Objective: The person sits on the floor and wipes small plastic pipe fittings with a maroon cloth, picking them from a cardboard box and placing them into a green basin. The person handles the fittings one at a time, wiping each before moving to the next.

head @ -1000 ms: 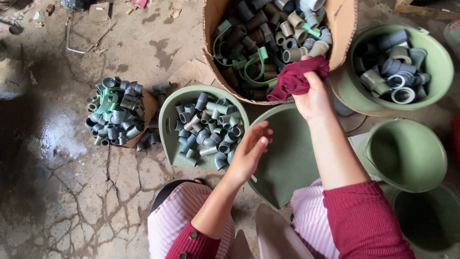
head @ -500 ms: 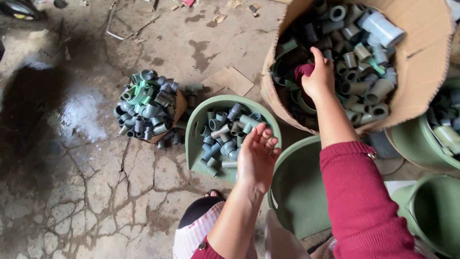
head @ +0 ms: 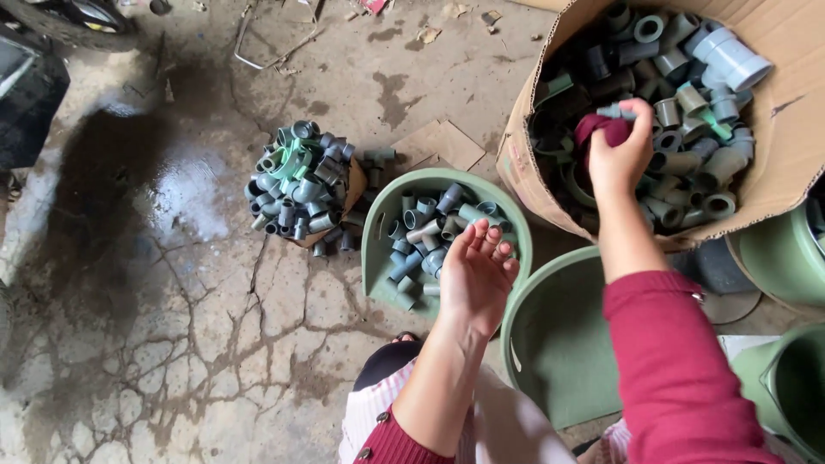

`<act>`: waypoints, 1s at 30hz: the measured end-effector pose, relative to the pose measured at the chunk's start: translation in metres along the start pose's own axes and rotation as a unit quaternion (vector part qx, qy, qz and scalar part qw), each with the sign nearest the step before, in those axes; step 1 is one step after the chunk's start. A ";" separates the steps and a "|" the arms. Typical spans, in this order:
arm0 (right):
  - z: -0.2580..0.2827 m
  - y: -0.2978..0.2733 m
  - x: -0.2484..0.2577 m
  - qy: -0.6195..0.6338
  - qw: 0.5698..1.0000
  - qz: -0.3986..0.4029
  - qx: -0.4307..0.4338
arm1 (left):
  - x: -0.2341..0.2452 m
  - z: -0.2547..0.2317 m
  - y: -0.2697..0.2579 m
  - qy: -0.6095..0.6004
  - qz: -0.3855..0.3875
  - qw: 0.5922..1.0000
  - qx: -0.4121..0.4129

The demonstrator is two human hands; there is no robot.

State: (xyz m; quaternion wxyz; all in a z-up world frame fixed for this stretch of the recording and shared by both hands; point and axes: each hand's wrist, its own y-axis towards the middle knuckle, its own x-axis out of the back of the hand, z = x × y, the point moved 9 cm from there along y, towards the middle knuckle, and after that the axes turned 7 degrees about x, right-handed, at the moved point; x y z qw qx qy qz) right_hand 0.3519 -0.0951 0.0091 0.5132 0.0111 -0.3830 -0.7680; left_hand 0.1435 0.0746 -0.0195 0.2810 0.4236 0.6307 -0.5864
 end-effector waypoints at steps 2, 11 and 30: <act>0.039 -0.009 0.017 0.051 0.998 0.033 0.005 | 0.004 0.000 -0.002 0.017 0.006 1.000 0.000; 0.129 -0.139 0.105 0.232 0.963 0.133 -0.042 | -0.031 0.013 -0.036 0.514 0.055 0.840 -0.167; 0.102 -0.185 0.092 0.073 0.921 0.354 -0.145 | -0.034 0.022 -0.057 0.735 -0.046 0.669 -0.096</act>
